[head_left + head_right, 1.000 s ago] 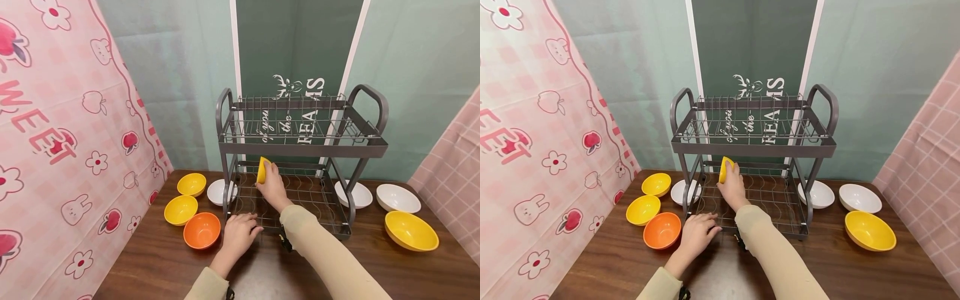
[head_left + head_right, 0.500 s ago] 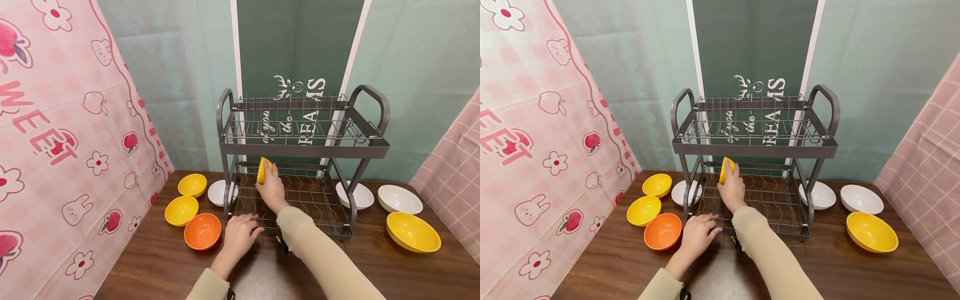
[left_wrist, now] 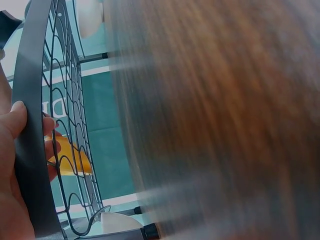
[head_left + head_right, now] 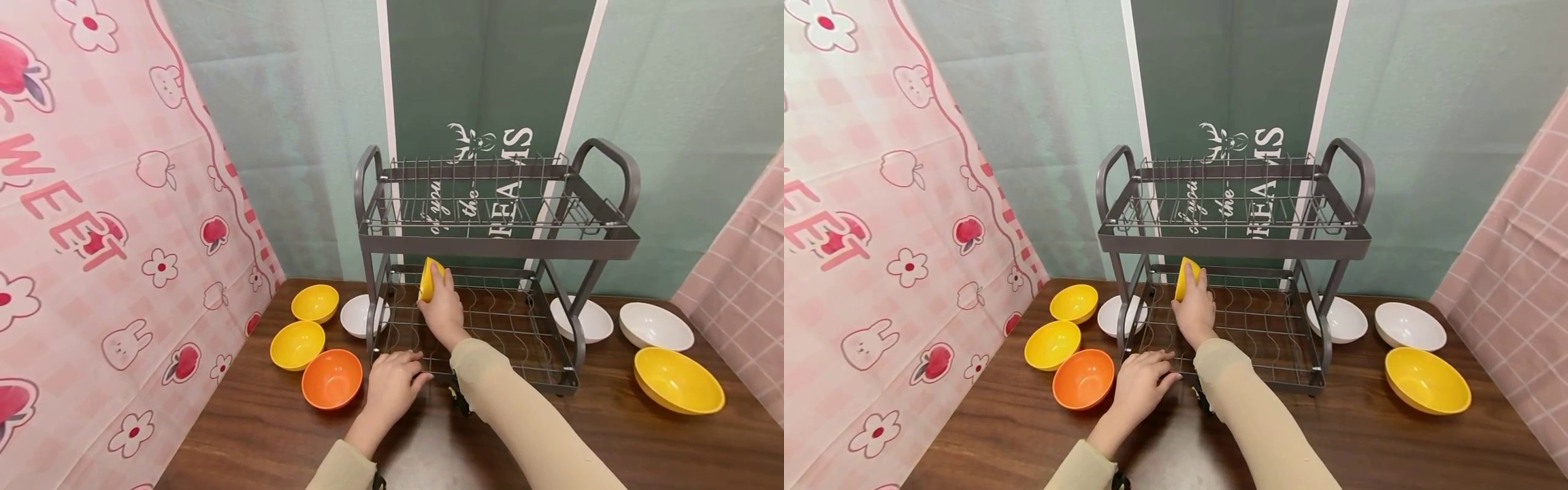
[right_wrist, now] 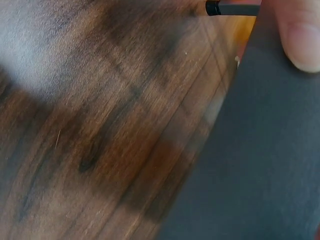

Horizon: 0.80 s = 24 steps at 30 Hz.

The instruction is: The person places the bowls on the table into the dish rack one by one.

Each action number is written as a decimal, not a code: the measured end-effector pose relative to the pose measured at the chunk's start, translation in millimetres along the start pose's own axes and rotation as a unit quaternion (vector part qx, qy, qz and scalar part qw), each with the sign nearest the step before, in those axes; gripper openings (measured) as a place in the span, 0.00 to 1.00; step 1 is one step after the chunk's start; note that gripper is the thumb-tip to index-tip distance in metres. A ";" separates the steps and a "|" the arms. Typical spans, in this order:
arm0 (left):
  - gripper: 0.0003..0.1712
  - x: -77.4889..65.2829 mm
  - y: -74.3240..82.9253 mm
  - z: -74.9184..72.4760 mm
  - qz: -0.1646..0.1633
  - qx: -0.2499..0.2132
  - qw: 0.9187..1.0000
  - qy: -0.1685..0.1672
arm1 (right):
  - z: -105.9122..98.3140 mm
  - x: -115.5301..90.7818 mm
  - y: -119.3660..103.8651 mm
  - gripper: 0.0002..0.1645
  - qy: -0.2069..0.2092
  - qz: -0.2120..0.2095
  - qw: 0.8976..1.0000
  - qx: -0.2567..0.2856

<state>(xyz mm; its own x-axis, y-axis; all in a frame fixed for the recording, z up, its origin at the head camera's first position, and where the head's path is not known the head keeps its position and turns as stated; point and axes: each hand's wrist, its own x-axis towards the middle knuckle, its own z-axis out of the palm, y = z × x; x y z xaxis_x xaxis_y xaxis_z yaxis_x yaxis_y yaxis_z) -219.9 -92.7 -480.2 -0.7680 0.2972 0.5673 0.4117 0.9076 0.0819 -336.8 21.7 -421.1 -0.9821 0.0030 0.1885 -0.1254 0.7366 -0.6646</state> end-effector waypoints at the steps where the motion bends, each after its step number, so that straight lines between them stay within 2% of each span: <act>1: 0.12 0.1 0.1 0.0 0.000 0.000 1.000 0.001 | 0.5 -0.3 -0.4 0.52 -0.001 -0.001 1.000 0.002; 24: 0.13 1.4 0.9 -2.6 -0.005 0.006 1.000 -0.017 | 2.8 5.4 4.8 0.52 -0.021 0.008 0.999 0.034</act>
<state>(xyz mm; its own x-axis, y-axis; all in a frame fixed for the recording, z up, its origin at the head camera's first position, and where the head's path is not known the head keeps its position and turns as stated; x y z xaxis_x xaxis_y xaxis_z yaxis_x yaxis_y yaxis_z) -219.3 -92.2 -477.3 -0.7878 0.2981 0.5391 0.3989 0.9137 0.0778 -343.1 23.4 -425.3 -0.9889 -0.0144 0.1480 -0.1172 0.6885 -0.7157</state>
